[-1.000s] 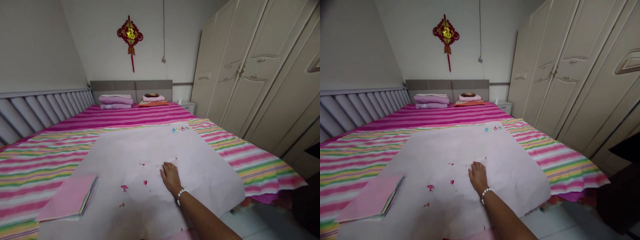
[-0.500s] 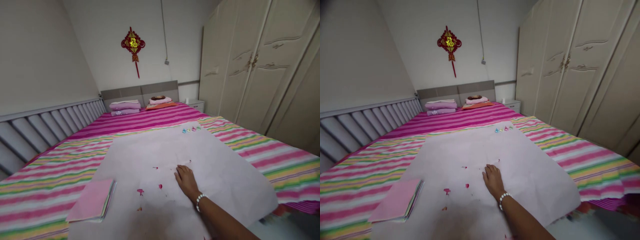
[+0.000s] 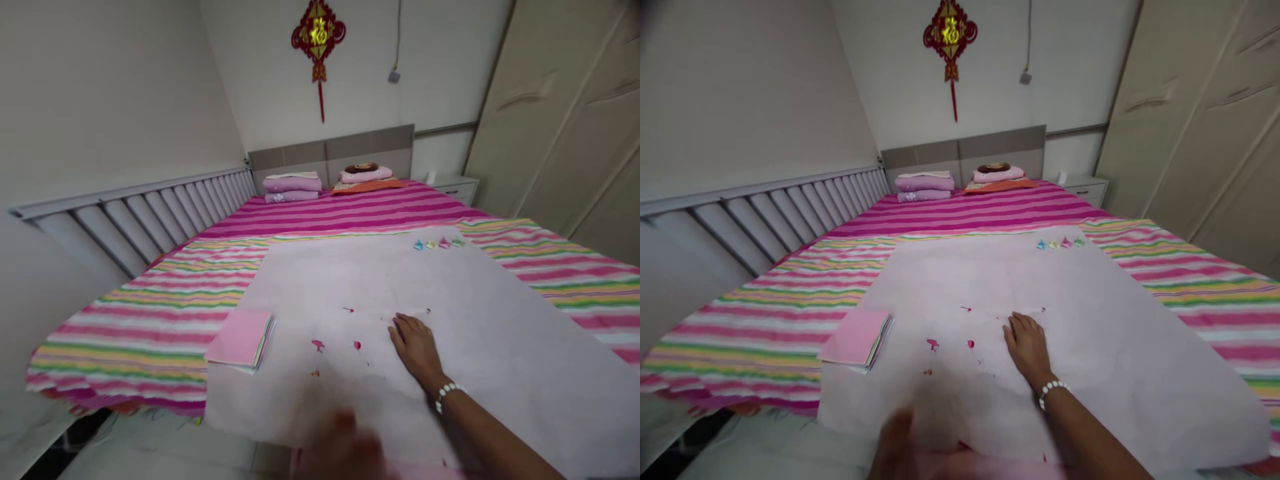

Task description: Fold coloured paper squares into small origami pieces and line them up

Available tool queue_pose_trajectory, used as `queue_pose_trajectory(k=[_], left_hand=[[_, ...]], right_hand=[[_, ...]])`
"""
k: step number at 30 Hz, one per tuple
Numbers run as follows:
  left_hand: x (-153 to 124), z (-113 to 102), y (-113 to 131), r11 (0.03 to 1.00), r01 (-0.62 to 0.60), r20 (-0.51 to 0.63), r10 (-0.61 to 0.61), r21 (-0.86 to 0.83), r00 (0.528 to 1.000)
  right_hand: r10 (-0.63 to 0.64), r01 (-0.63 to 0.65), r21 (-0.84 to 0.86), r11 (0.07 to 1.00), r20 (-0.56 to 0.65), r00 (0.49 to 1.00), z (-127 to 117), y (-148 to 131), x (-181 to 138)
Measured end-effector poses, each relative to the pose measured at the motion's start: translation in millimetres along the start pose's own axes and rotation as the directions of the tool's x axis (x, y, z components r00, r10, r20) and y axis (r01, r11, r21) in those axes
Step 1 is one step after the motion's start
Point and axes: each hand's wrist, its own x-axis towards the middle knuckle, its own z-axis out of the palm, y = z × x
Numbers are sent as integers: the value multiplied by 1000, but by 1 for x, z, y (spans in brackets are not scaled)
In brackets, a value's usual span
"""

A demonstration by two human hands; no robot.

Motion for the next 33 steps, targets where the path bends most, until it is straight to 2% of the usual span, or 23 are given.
queue_pose_trajectory(k=[2, 4, 5, 6, 9, 12, 20, 33], left_hand=[[22, -6, -29, 1000, 3, -50, -4, -4, 999], [35, -17, -69, 997, 64, -190, -69, -34, 979], [37, -24, -91, 993, 99, -287, -113, -60, 951], [37, -30, -113, 974, 203, -365, -226, -101, 903], [30, -46, -168, 931, 349, -429, -361, -109, 828], [24, -51, -197, 910, 409, -449, -395, -71, 801], [29, -49, -216, 897, 439, -438, -412, -42, 799], [28, -59, -221, 820, 529, -344, -571, -216, 745]], right_hand=[[-5, 4, 5, 1000, 8, 1000, 0, 1, 0], [-24, 24, -25, 999, -6, 1000, 0, 2, 0], [-31, 31, -34, 999, -9, 999, 0, 2, 0], [-36, 35, -40, 999, -12, 999, 0, 3, -1], [-38, 37, -52, 998, -13, 999, 2, 4, -1], [-29, 29, -57, 998, -15, 999, 2, 4, -1], [-12, 12, -27, 1000, -9, 1000, -3, -1, 0], [-21, 21, -37, 999, -14, 1000, -1, 1, -1]])
